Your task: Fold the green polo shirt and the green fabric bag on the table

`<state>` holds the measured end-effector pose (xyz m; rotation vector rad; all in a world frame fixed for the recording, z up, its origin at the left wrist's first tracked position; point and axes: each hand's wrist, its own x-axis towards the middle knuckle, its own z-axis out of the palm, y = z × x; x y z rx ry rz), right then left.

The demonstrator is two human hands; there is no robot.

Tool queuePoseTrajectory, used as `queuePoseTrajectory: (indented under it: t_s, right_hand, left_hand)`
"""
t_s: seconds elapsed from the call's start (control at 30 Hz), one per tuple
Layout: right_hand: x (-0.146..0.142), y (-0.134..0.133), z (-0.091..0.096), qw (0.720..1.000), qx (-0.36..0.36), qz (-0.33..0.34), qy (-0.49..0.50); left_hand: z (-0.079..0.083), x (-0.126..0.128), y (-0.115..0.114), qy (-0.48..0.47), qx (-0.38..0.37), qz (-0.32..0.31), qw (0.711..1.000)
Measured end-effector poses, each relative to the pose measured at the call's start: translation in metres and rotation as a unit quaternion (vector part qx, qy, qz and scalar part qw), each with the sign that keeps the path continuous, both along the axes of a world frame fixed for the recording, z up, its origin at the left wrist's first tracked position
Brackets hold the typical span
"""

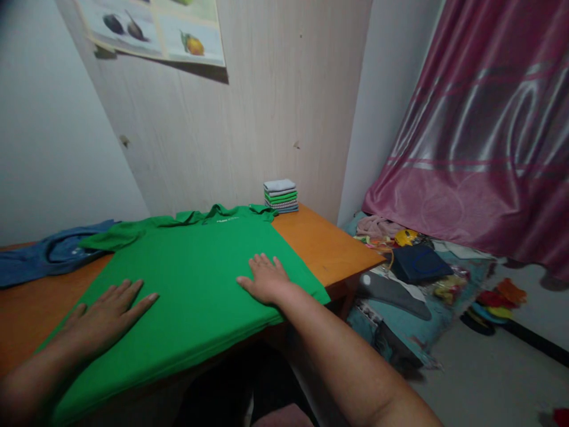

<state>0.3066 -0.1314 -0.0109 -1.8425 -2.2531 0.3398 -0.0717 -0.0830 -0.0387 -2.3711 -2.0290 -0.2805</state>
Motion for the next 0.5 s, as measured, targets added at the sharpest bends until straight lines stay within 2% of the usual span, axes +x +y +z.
queuePoseTrajectory:
  t_s: [0.17, 0.3, 0.4, 0.5]
  right_hand:
    - [0.066, 0.003, 0.001, 0.992, -0.002, -0.119, -0.041]
    - [0.092, 0.007, 0.002, 0.978, -0.012, -0.2, -0.06]
    - [0.079, 0.003, 0.007, 0.975, -0.003, -0.213, -0.062]
    - [0.038, -0.014, 0.013, 0.989, 0.039, -0.139, -0.04]
  left_hand:
    - [0.011, 0.012, -0.007, 0.03, -0.055, 0.032, 0.997]
    - [0.013, 0.016, -0.007, 0.042, -0.06, 0.047, 0.996]
    - [0.016, 0.017, -0.007, 0.05, -0.07, 0.051, 0.995]
    - [0.024, 0.025, -0.013, 0.056, -0.072, 0.051, 0.995]
